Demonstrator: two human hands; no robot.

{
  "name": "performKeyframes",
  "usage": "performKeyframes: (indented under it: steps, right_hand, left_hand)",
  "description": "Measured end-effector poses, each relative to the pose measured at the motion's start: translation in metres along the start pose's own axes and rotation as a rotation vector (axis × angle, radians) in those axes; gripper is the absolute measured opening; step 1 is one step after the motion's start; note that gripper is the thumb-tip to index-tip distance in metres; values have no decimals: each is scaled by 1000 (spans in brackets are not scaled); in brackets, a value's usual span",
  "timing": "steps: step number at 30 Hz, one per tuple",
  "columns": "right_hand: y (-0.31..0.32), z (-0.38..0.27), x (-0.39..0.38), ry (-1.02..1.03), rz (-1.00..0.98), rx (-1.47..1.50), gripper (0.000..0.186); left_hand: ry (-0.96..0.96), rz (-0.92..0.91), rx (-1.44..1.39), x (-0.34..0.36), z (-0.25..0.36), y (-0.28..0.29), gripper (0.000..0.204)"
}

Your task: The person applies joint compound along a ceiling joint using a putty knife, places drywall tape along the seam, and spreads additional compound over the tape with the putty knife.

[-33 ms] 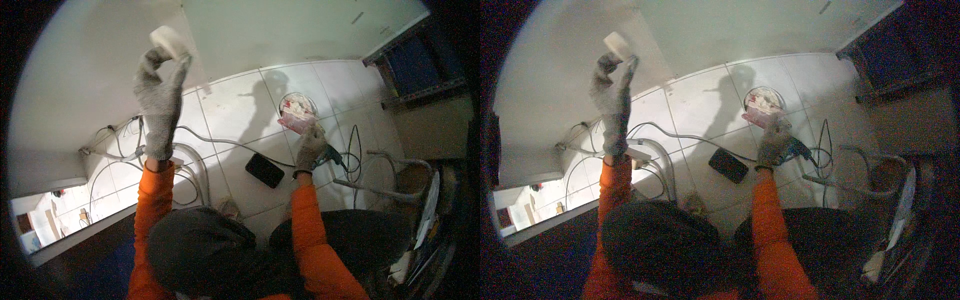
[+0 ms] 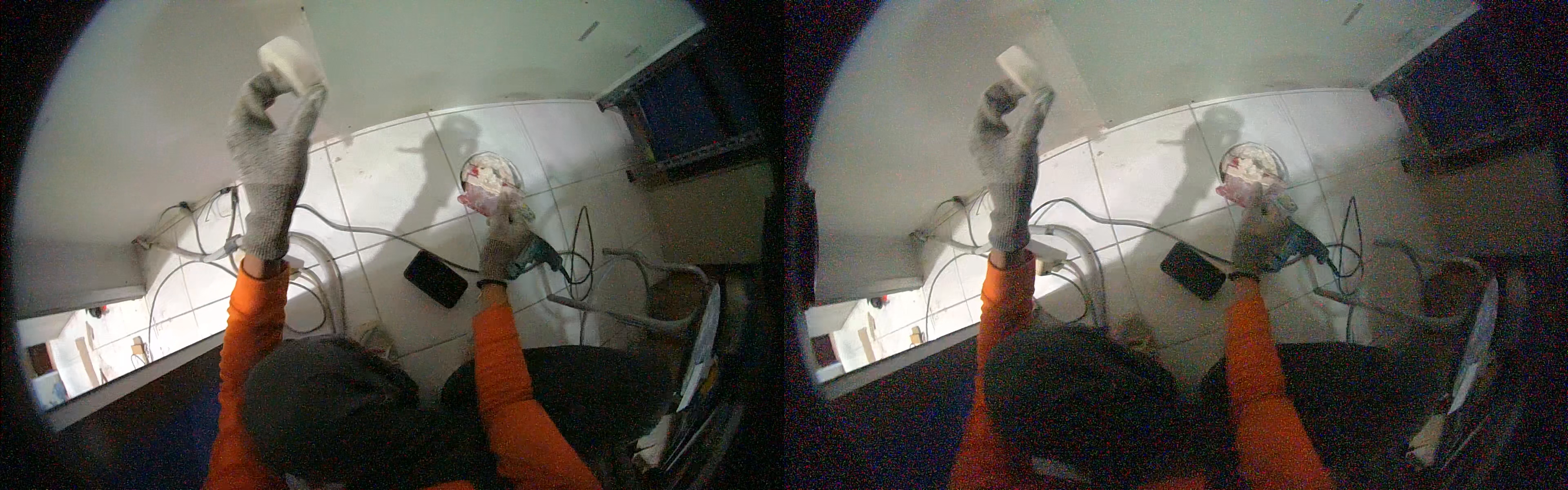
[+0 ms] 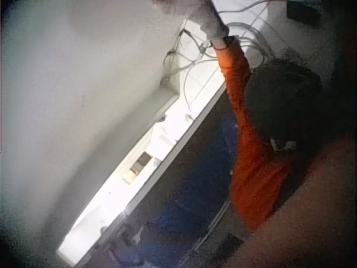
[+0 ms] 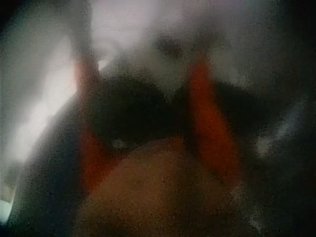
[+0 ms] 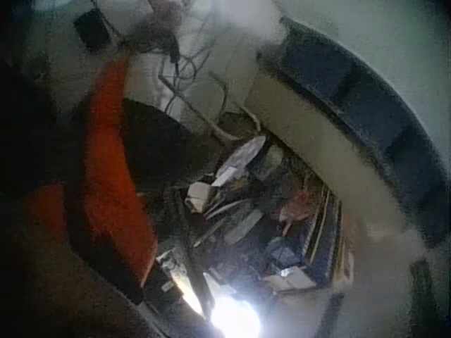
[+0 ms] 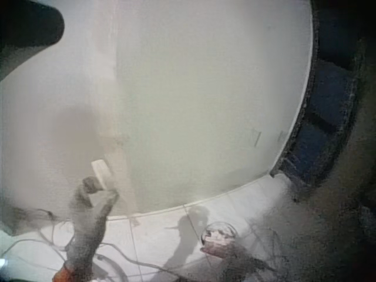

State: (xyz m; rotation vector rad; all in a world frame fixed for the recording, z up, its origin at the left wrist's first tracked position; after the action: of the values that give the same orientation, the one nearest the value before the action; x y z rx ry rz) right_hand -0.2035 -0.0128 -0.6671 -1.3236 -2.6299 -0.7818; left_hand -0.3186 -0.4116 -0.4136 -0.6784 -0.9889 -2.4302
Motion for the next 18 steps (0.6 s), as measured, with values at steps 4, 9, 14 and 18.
performKeyframes:
  steps: [4,9,14,18]
  right_hand:
    - [-75,-14,-45,-52,-500,373,52]
    - [-125,-184,-112,-744,-853,1358,62]
    - [-130,-275,-117,-1005,-1067,2050,75]
    - [-124,-272,-93,-792,-965,2045,60]
  left_hand:
    - [-109,19,30,2,34,-1,46]
    - [126,-203,-363,-20,4,-33,38]
    - [181,-150,-378,-43,15,-26,36]
    - [246,-197,-232,-76,-5,-32,44]
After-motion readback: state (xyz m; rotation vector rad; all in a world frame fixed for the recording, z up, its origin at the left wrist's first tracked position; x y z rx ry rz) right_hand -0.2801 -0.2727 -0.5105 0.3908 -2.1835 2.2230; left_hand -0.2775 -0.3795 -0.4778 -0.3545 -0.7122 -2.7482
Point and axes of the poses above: each hand's wrist, its own x-axis towards the middle knuckle, its own y-axis out of the back of the hand, z = x × y, the point moved 8 cm from there along x, towards the middle knuckle, and after that the axes turned 15 degrees about x, right-handed, at the moved point
